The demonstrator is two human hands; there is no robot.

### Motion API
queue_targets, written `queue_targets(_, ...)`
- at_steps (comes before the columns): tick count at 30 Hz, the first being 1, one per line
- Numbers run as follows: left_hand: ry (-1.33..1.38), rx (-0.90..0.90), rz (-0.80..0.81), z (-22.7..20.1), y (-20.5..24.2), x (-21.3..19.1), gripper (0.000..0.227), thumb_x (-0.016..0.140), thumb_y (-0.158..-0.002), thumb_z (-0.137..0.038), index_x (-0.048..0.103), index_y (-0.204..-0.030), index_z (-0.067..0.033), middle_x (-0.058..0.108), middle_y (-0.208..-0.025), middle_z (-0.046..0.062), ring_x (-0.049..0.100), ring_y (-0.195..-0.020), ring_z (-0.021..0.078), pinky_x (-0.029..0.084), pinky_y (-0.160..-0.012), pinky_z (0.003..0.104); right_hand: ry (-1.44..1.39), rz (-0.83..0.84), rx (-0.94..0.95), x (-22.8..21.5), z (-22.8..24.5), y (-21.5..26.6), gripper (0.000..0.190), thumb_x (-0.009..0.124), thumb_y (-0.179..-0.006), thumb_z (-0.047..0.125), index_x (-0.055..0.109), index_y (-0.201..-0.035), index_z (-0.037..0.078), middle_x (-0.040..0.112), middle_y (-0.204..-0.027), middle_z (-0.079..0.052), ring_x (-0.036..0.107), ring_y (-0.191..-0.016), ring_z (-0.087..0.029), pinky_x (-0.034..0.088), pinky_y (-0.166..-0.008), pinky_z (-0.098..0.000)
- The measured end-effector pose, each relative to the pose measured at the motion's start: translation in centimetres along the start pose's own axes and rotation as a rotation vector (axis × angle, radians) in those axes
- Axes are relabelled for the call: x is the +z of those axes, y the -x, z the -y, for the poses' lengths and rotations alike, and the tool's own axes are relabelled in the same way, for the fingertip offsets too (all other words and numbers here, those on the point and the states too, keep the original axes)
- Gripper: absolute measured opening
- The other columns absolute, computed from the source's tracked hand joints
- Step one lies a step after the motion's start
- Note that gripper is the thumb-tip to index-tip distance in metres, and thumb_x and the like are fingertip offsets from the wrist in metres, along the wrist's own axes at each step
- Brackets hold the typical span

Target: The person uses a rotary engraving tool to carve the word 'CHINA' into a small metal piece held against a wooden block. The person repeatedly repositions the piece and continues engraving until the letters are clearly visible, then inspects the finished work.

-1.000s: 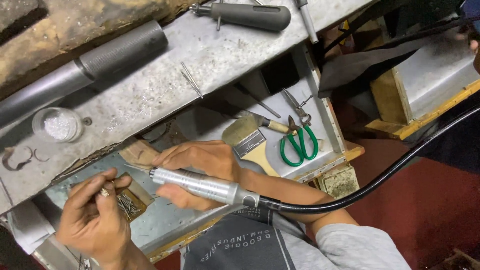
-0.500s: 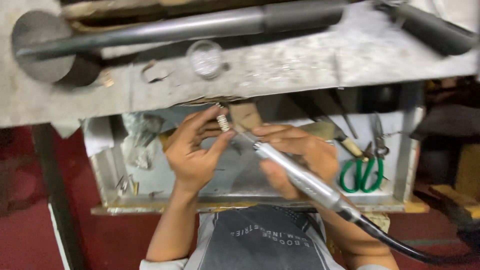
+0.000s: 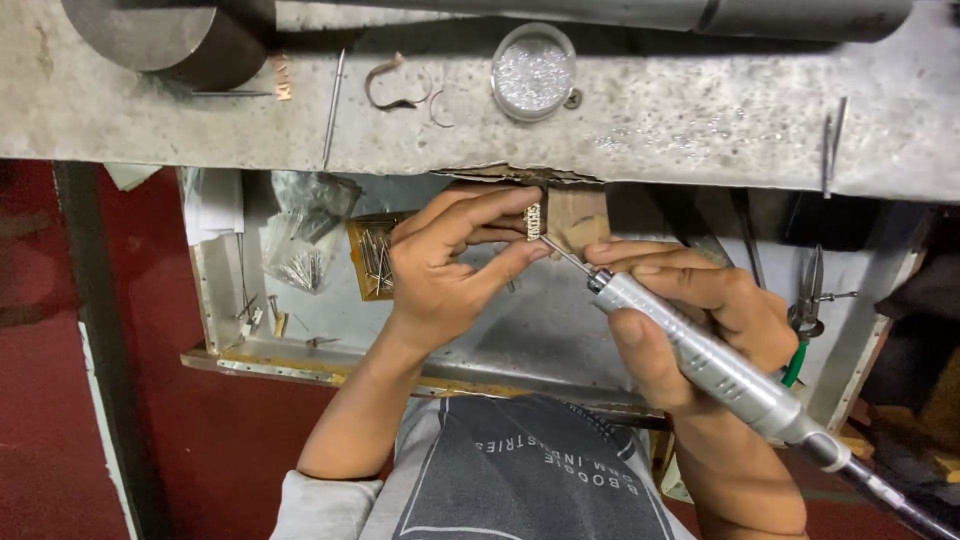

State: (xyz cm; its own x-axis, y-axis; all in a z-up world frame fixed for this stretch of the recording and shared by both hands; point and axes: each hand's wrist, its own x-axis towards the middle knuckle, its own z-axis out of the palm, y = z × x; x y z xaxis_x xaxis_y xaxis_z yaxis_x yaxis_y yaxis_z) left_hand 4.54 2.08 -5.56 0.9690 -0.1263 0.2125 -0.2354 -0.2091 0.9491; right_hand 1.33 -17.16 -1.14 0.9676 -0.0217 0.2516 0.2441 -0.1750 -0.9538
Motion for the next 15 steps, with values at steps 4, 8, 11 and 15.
queue_targets(4,0.032,-0.077,0.008,0.0,0.1,0.1,0.037,0.085,-0.089,-0.01,0.069,-0.122,-0.0038,0.073,-0.115,0.013,0.074,-0.105,0.0176,0.071,-0.093,0.027,0.048,0.019,0.07,-0.1,0.6,-0.2,0.024,0.064,-0.094,0.017,0.05,-0.098,-0.003,0.068,-0.092,-0.027,0.08,-0.095,-0.043,0.07,-0.085,-0.0434)
queue_targets(8,0.014,-0.07,0.008,0.1,0.1,0.1,0.037,0.086,-0.089,-0.013,0.07,-0.122,-0.0054,0.075,-0.111,0.012,0.076,-0.091,0.0159,0.069,-0.085,0.023,0.056,-0.034,-0.016,0.1,-0.5,0.1,0.027,0.064,-0.092,0.017,0.049,-0.093,-0.005,0.065,-0.084,-0.026,0.08,-0.087,-0.046,0.069,-0.071,-0.0418)
queue_targets(11,0.1,-0.145,0.009,0.2,0.3,0.2,0.04,0.085,-0.089,-0.01,0.068,-0.125,-0.0052,0.072,-0.111,0.012,0.075,-0.094,0.0161,0.07,-0.092,0.025,0.075,-0.026,0.037,0.0,-0.4,0.2,0.028,0.064,-0.092,0.019,0.05,-0.094,-0.006,0.065,-0.087,-0.026,0.081,-0.089,-0.047,0.068,-0.072,-0.0412)
queue_targets(15,0.129,-0.164,0.016,0.1,0.4,0.3,0.04,0.085,-0.09,-0.009,0.067,-0.126,-0.0031,0.072,-0.109,0.013,0.077,-0.094,0.0173,0.071,-0.092,0.026,0.052,-0.038,0.015,0.1,-0.6,0.2,0.029,0.063,-0.094,0.019,0.048,-0.092,-0.006,0.063,-0.085,-0.026,0.08,-0.085,-0.046,0.067,-0.063,-0.0393)
